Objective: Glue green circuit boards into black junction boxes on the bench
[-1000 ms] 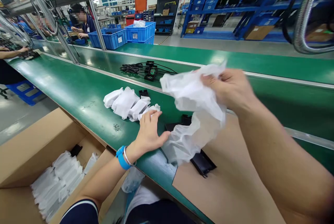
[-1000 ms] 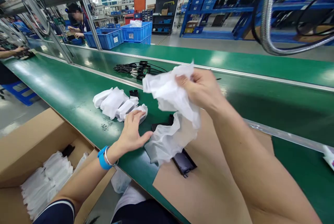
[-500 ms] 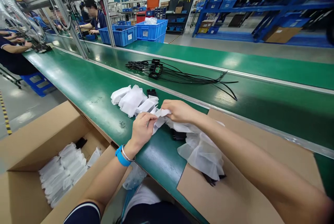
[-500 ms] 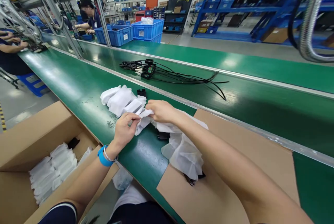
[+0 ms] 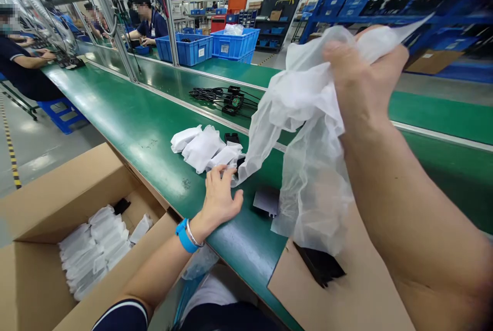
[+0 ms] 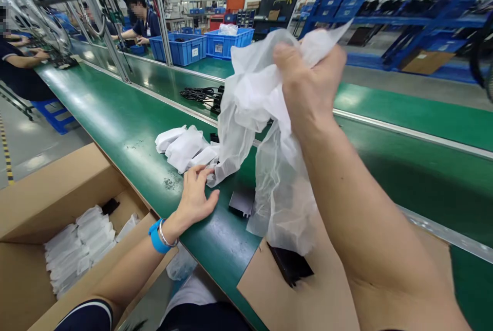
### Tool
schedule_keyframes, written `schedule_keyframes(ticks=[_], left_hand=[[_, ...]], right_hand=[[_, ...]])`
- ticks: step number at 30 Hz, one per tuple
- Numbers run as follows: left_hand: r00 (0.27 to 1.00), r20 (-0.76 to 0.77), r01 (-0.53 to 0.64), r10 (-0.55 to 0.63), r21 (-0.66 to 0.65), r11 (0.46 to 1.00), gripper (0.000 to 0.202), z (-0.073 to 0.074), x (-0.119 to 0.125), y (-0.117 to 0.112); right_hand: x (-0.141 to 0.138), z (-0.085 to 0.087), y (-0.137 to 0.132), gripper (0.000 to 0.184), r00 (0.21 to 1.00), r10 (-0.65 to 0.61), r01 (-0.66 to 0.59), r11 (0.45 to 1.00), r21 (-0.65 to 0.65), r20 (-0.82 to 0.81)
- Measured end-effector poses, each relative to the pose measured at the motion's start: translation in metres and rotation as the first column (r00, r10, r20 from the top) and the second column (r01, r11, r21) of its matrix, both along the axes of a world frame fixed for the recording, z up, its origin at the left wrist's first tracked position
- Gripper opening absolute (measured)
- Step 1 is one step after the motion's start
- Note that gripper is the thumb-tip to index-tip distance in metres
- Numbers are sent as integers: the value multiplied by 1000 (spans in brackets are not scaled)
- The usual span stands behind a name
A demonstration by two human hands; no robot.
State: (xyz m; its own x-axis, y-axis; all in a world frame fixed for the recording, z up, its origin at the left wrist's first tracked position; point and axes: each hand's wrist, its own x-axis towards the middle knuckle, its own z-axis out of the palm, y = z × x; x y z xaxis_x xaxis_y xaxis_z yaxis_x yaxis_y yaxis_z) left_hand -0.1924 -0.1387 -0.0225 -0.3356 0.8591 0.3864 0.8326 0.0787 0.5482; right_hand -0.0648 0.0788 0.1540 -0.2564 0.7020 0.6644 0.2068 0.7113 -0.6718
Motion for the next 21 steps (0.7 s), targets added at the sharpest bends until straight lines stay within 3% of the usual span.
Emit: schedule_keyframes(ticks=[2, 4, 5, 6, 9, 10, 12, 14, 16, 18, 21], left_hand=[[996, -50, -69, 70, 18, 997, 56, 3, -11, 5], [993, -101, -59, 61, 25, 998, 46, 4, -19, 8], [993, -121, 4, -1, 22, 1000, 38, 3, -20, 7], [986, -132, 105, -102, 18, 994, 31, 1, -20, 6], [909, -129, 401, -396, 16, 916, 22, -8, -16, -5], [894, -118, 439, -433, 29, 898, 20, -11, -16, -9], [932, -87, 358, -351, 77, 931, 21, -12, -16, -13], [979, -28, 203, -201, 122, 972, 23, -10, -21, -12], [993, 64, 89, -96, 117, 989, 38, -6, -27, -7], [985, 162, 50, -60, 67, 997, 66, -3, -32, 0], [969, 243, 45, -44, -2, 999, 93, 0, -40, 8]], right_hand=[[-12, -9, -4, 34, 947, 9, -25, 999, 45, 322], [-30, -30, -12, 29, 706, 188, -198, 978, -64, 683], [-41, -43, -16, 28, 576, 284, -271, 951, -148, 767], [-50, -56, -19, 27, 481, 355, -315, 923, -220, 802], [-68, -86, -19, 28, 302, 463, -335, 870, -361, 833], [-69, -91, -17, 30, 247, 487, -330, 855, -400, 838], [-68, -93, -11, 25, 160, 521, -318, 831, -456, 839], [-65, -88, -6, 20, 126, 532, -316, 822, -474, 838], [-65, -79, -4, 20, 155, 525, -323, 828, -459, 837], [-67, -68, -6, 23, 239, 504, -338, 845, -415, 830], [-67, -51, -15, 28, 451, 545, -386, 833, -396, 707]])
